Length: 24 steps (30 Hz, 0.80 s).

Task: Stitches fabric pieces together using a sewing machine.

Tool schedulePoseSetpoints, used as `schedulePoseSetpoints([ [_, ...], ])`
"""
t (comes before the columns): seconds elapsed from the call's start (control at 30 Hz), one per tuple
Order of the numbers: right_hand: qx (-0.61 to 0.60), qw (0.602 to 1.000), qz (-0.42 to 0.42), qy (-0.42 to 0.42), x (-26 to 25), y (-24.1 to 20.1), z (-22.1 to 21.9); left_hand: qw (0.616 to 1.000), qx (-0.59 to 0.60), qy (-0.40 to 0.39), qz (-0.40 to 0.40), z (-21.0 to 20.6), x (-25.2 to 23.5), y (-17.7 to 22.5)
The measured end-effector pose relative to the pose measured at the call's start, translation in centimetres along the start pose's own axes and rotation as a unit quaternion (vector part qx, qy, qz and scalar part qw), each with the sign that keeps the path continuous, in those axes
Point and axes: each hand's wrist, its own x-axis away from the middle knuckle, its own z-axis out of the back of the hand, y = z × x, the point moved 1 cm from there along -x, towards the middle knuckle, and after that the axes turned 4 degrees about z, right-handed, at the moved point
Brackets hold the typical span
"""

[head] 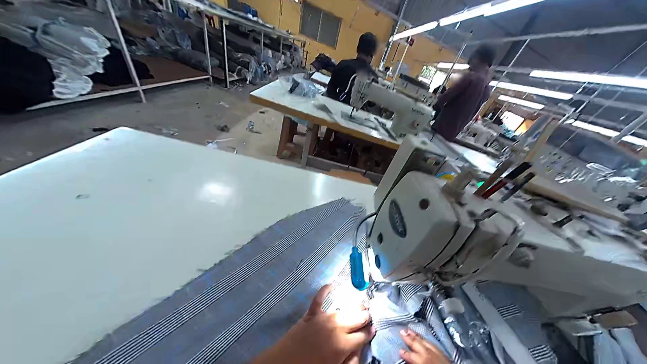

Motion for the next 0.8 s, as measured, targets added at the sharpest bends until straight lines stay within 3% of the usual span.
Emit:
schedulePoseSetpoints([
  [0.13, 0.124, 0.991, -0.034, 0.04, -2.2, -2.3, -0.9, 0.999, -0.039, 0.032, -0.017, -0.7, 0.1, -0.6],
  [0.23, 0.159, 0.983, -0.005, 0.096, -3.9, -2.2, -2.5, 0.999, -0.036, 0.025, -0.015, -0.7, 0.1, -0.6],
  [0.47, 0.026, 0.999, 0.031, -0.001, -4.0, -0.6, -2.2, 0.999, 0.007, -0.008, 0.037, 0.2, 0.0, -0.3],
  [0.67, 0.011, 0.999, 0.048, 0.002, -3.9, -0.1, -2.2, 0.989, 0.04, -0.061, 0.125, 1.1, 0.0, 1.1],
  [0.8, 0.003, 0.999, 0.044, -0.005, -4.1, 0.0, -1.9, 0.987, 0.049, -0.08, 0.133, 1.2, -0.3, 1.2],
])
